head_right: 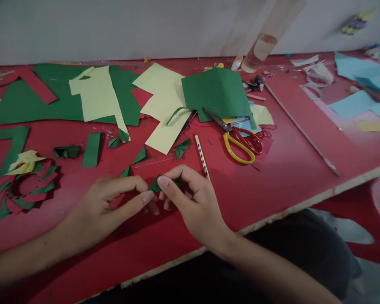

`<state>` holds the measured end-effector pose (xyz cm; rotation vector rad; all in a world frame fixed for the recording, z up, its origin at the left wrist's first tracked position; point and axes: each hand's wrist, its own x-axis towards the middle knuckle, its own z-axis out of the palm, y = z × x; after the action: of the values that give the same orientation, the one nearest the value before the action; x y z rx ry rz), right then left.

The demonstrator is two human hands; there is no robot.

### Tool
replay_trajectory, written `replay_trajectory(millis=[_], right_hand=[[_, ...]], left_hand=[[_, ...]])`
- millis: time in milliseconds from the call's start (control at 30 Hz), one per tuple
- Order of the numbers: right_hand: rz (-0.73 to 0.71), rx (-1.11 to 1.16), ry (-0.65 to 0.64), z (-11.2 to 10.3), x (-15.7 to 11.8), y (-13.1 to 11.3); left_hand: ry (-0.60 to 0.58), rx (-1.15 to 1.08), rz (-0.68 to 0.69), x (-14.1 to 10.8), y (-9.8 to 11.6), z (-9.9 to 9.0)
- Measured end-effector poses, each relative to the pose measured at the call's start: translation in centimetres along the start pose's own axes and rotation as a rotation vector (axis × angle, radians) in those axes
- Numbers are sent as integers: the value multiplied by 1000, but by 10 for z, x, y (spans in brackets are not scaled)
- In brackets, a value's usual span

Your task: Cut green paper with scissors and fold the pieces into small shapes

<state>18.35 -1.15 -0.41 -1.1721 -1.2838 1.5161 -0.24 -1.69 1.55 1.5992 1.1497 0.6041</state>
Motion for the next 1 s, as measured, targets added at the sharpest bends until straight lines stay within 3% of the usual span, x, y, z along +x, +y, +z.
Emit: replay_trajectory(millis=[100, 233, 667, 867, 1000], right_hand=[[27, 9, -29, 1, -1, 0], [41, 15, -46, 0, 4, 0], [-115, -64, -63, -9, 10, 10], [-231, -100, -9, -9, 11, 18], [-188, -50, -20, -10, 12, 18]], left_hand=[[3, 77, 17, 0, -2, 2], [25, -20, 49, -1, -5, 3], [186, -94, 65, 3, -21, 3], [158, -329, 31, 5, -23, 4], [85, -537, -24, 6, -25, 5]])
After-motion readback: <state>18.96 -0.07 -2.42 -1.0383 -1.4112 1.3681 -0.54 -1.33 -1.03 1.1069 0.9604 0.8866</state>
